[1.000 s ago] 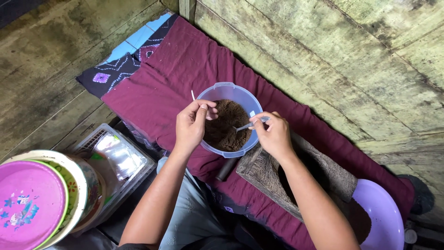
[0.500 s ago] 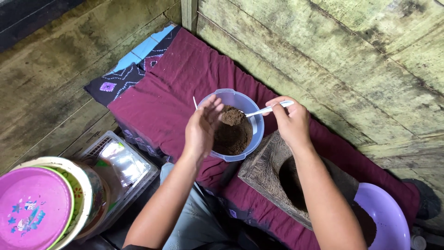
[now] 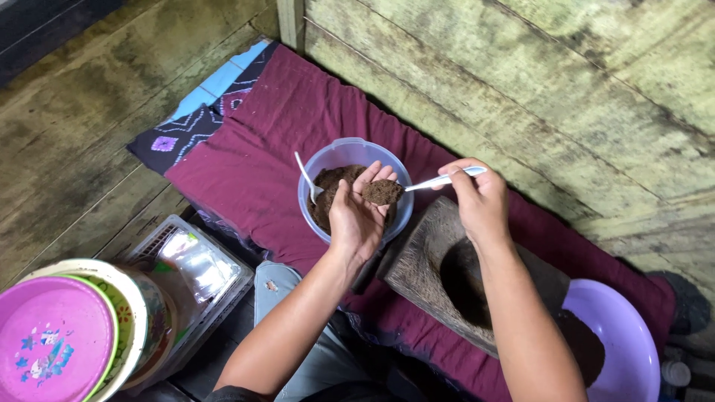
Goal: Transferring brown powder from a plastic bucket into a central hole of a stone block using a white plastic spoon.
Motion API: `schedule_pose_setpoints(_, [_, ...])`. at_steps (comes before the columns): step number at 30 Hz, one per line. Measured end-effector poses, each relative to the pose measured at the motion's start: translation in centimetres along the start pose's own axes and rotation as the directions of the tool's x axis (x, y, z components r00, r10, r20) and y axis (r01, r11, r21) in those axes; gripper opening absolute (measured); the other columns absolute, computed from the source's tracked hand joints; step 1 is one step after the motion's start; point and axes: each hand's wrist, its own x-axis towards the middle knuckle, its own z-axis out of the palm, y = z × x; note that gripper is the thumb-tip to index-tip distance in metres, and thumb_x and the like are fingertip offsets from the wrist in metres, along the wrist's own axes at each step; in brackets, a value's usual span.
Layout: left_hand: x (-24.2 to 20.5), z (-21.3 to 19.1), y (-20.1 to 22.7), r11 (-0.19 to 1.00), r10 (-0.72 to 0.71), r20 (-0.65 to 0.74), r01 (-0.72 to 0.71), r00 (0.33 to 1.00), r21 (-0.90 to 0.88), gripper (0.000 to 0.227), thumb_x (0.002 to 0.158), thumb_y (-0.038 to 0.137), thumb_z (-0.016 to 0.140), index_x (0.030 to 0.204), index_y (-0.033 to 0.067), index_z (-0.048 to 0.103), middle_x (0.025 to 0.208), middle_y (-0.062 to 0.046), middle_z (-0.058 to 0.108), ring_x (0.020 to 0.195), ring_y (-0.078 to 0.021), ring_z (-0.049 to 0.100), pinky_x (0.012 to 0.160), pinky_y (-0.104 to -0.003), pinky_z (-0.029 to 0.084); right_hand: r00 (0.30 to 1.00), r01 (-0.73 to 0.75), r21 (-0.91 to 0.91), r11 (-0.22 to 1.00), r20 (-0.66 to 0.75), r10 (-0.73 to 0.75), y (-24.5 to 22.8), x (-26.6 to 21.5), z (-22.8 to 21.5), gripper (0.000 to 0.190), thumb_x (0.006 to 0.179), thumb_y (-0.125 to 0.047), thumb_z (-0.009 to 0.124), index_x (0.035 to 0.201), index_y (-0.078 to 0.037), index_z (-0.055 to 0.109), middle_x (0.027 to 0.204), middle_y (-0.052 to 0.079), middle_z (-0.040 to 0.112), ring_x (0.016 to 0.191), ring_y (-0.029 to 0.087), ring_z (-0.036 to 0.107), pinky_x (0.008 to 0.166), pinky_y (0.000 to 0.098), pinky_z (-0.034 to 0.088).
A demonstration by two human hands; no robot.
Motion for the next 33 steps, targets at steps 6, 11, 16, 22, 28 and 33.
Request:
schedule_pose_setpoints(6, [-1.6, 2.7, -5.7, 0.989, -0.143, 0.093, 0.138, 0.985, 0.059, 0.073, 0.109, 0.047, 0.017, 0.146, -0.0051, 0.053, 0.135, -0.024, 0.065, 0.124, -0.0316, 0.065, 0.097, -0.042, 0.058, 0.986, -0.026, 0.043, 0.999, -0.162, 0.033, 2.1, -3.7, -7.7, 0.016, 0.095, -0.015, 0.06, 0.094, -0.009, 0.075, 0.071, 0.011, 0.071, 0.083, 0.012, 0.064, 0.083, 0.0238, 0.051])
schedule_pose_setpoints(11, [-2.9, 4.0, -9.3, 0.903, -0.278, 0.117, 0.218, 0.953, 0.37, 0.063, 0.109, 0.04, 0.026, 0.152, 0.0013, 0.05, 0.139, -0.014, 0.063, 0.131, -0.0268, 0.06, 0.1, -0.035, 0.048, 0.941, -0.04, -0.014, 0.999, -0.336, 0.033, 3.2, -8.9, -13.7, 0.015, 0.096, -0.013, 0.06, 0.097, -0.01, 0.076, 0.072, 0.009, 0.069, 0.081, 0.01, 0.06, 0.082, 0.0211, 0.047])
schedule_pose_setpoints(16, [-2.2, 1.9, -11.3, 0.612, -0.353, 0.183, 0.079, 0.918, 0.787, 0.041, 0.102, 0.021, 0.05, 0.137, 0.0092, 0.067, 0.124, -0.006, 0.07, 0.122, -0.0177, 0.063, 0.102, -0.032, 0.048, 0.939, 0.046, -0.409, 0.911, -0.293, -0.179, 8.3, -13.9, -16.4, 0.012, 0.101, -0.006, 0.064, 0.103, -0.009, 0.076, 0.095, 0.014, 0.072, 0.096, 0.032, 0.067, 0.087, 0.0406, 0.049])
schedule_pose_setpoints(22, [-5.4, 4.8, -8.5, 0.064, -0.497, 0.263, -0.268, 0.827, 0.961, 0.035, 0.1, 0.019, 0.051, 0.126, 0.0165, 0.074, 0.119, -0.018, 0.075, 0.122, -0.0421, 0.065, 0.105, -0.051, 0.049, 0.891, 0.418, -0.543, 0.728, 0.09, -0.445, 7.4, -15.0, -16.7, 0.02, 0.093, -0.018, 0.07, 0.108, -0.026, 0.081, 0.106, -0.007, 0.079, 0.09, 0.02, 0.068, 0.078, 0.0329, 0.052])
schedule_pose_setpoints(28, [-4.7, 3.6, -9.6, 0.066, -0.427, 0.356, -0.364, 0.831, 0.929, 0.03, 0.1, 0.022, 0.054, 0.12, 0.0205, 0.076, 0.11, -0.014, 0.077, 0.116, -0.0368, 0.069, 0.102, -0.049, 0.052, 0.867, 0.472, -0.567, 0.675, 0.158, -0.473, 7.1, -15.1, -17.7, 0.017, 0.094, -0.018, 0.068, 0.104, -0.023, 0.081, 0.107, -0.005, 0.079, 0.094, 0.024, 0.067, 0.079, 0.0365, 0.054])
schedule_pose_setpoints(33, [-5.2, 3.7, -9.3, 0.103, -0.341, 0.364, -0.351, 0.867, 0.931, 0.031, 0.1, 0.015, 0.052, 0.119, 0.0109, 0.076, 0.111, -0.02, 0.075, 0.115, -0.044, 0.067, 0.102, -0.052, 0.05, 0.868, 0.478, -0.553, 0.683, 0.18, -0.462, 7.3, -15.3, -18.8, 0.022, 0.093, -0.012, 0.069, 0.107, -0.023, 0.082, 0.106, -0.002, 0.079, 0.09, 0.026, 0.066, 0.081, 0.0398, 0.055])
